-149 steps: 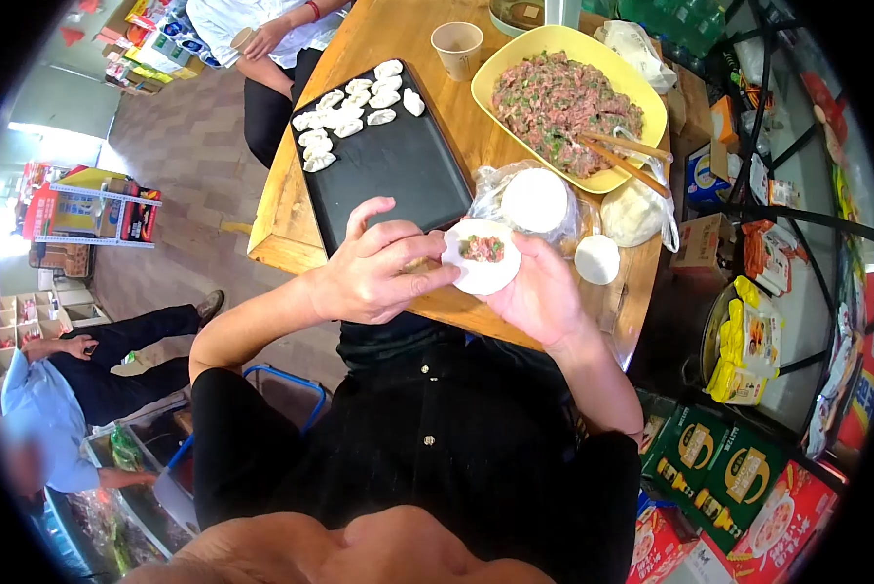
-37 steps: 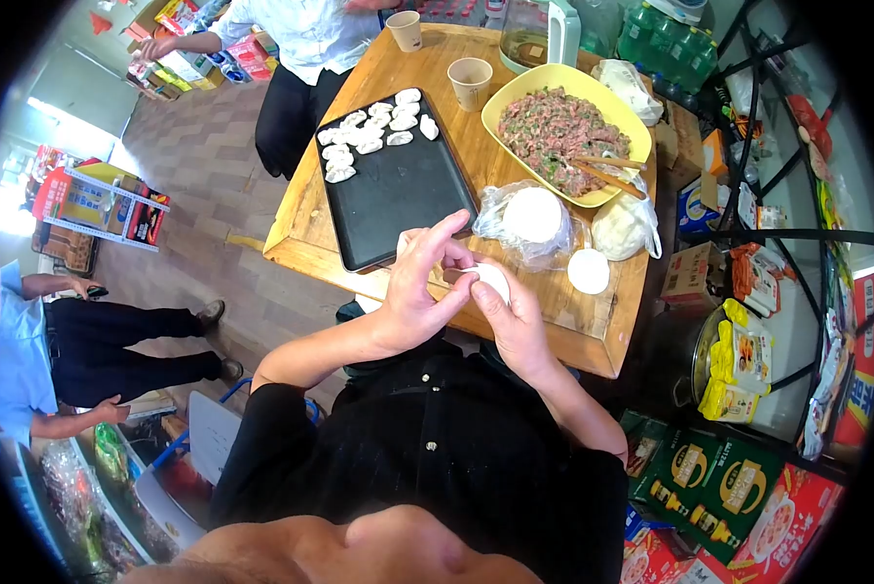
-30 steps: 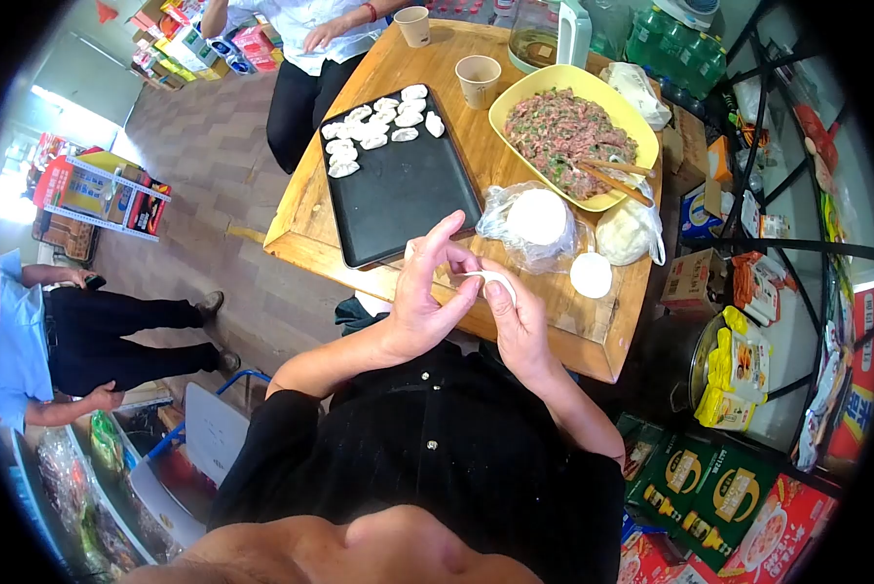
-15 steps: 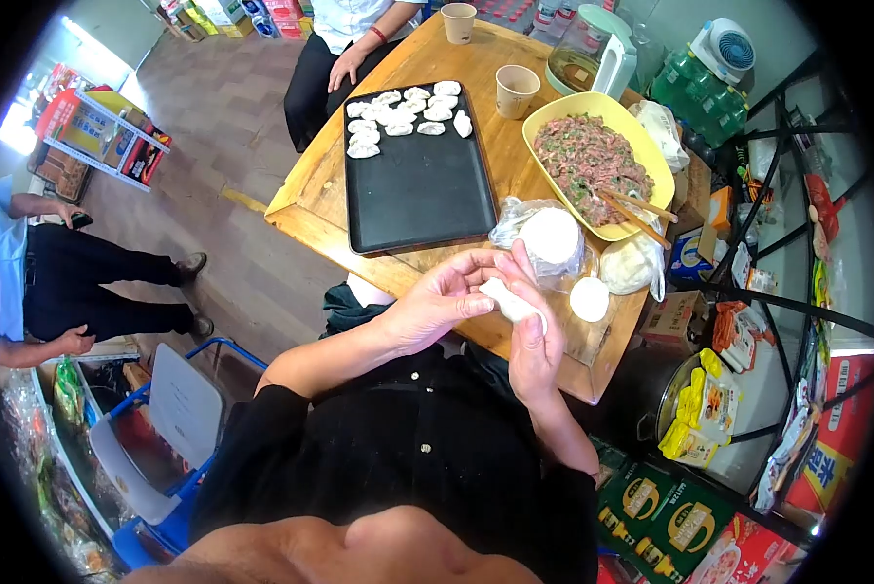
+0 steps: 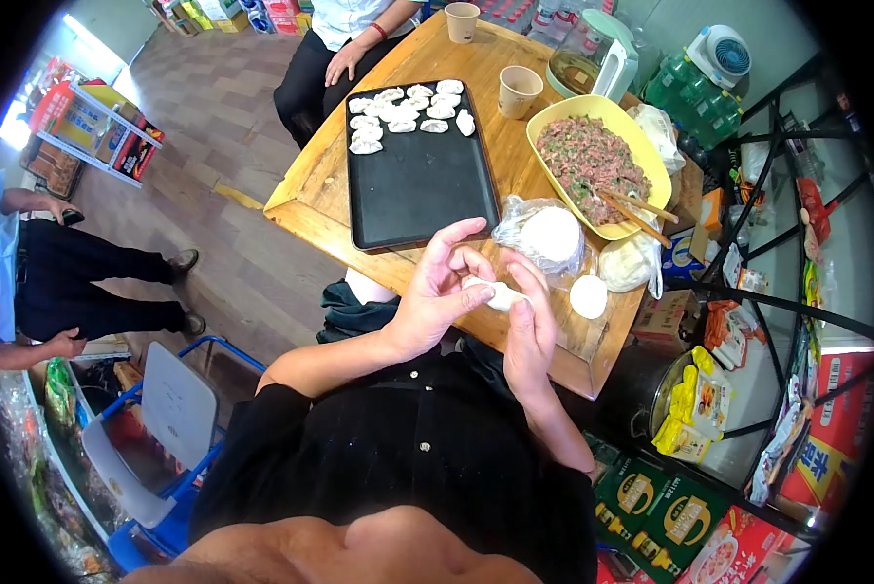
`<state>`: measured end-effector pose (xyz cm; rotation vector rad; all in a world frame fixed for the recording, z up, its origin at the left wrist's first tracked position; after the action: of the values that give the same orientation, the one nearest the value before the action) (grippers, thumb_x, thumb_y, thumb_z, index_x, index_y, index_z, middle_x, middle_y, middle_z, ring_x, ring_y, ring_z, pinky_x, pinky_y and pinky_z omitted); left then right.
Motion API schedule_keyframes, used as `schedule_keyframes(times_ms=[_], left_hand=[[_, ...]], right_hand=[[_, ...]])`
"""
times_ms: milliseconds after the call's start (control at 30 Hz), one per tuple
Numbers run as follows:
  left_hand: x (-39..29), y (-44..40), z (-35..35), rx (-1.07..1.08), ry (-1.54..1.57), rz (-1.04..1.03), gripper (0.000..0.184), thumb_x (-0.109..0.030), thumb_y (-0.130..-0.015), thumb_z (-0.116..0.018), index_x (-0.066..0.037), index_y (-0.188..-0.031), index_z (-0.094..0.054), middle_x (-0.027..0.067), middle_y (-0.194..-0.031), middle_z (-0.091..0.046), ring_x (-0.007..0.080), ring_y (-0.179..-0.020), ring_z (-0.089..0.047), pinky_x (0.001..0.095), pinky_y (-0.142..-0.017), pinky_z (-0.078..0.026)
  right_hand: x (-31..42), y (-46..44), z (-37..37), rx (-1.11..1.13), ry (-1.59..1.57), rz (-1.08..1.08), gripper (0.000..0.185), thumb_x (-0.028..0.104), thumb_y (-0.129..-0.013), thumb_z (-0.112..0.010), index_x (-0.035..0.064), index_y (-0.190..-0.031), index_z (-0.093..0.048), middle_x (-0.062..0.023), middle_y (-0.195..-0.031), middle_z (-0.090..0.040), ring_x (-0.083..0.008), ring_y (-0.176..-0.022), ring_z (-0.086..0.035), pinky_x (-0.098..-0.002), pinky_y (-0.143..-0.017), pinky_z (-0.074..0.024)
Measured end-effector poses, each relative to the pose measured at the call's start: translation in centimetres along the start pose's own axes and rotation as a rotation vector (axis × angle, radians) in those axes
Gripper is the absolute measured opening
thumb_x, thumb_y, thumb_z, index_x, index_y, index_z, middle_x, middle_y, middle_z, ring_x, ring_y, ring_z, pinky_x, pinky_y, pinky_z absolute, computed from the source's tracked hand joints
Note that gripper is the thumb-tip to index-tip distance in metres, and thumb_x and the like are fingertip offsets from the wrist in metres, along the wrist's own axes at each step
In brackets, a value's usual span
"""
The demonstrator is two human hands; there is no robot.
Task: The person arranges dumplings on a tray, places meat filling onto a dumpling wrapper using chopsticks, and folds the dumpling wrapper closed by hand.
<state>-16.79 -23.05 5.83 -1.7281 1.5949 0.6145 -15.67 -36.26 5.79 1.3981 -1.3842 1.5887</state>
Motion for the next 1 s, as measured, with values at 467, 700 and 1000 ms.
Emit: schedule_keyframes(times_ms=[467,700,1000], left_hand=[[-2.5,1.0,2.5,-0.030,-0.518,-0.160,0.075,0.002,-0.087,-0.068,-0.006,-0.150,-0.028,0.0061,-0.097,-0.058,0.0122,-0.091,-0.059,0.0282,-0.088,-0.049],[-4.4,1.6,2.2,0.106,-1.068,-0.485,0.075,-0.002,-0.083,-0.074,-0.002,-0.147,-0.035,0.0092,-0.103,-0.063,0.0170,-0.087,-0.062,0.0316,-0.080,-0.053],[-3.3,1.0,2.1,0.218,-0.345,-0.106,0.111,-0.008,-0.083,-0.076,-0.015,-0.156,0.007,0.0191,-0.133,-0.053,0.0220,-0.116,-0.056,0.0345,-0.098,-0.045]], right_hand=[[-0.1,-0.7,-1.7,0.059,0.045,-0.082,0.018,0.005,-0.098,-0.055,-0.0082,-0.107,-0.063,-0.0104,-0.104,-0.058,-0.0154,-0.084,-0.061,-0.0269,-0.075,-0.0522],[0.5,-1.1,-2.0,0.010,0.108,-0.016,0.014,-0.001,-0.094,-0.059,-0.0075,-0.104,-0.065,-0.0115,-0.104,-0.060,-0.0152,-0.084,-0.063,-0.0257,-0.072,-0.0520],[6.3,-3.0,-5.1,0.298,0.677,0.439,0.024,-0.004,-0.079,-0.072,0.0003,-0.102,-0.069,-0.0112,-0.095,-0.064,-0.0256,-0.084,-0.063,-0.0334,-0.074,-0.0505]])
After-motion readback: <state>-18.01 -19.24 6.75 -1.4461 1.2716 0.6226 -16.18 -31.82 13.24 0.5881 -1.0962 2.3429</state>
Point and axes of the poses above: each hand's wrist, its own y-axis away from the middle knuckle, its own z-axis out of the back of the hand, x = y × z, the point moved 6 cm from there along -y, towards the middle knuckle
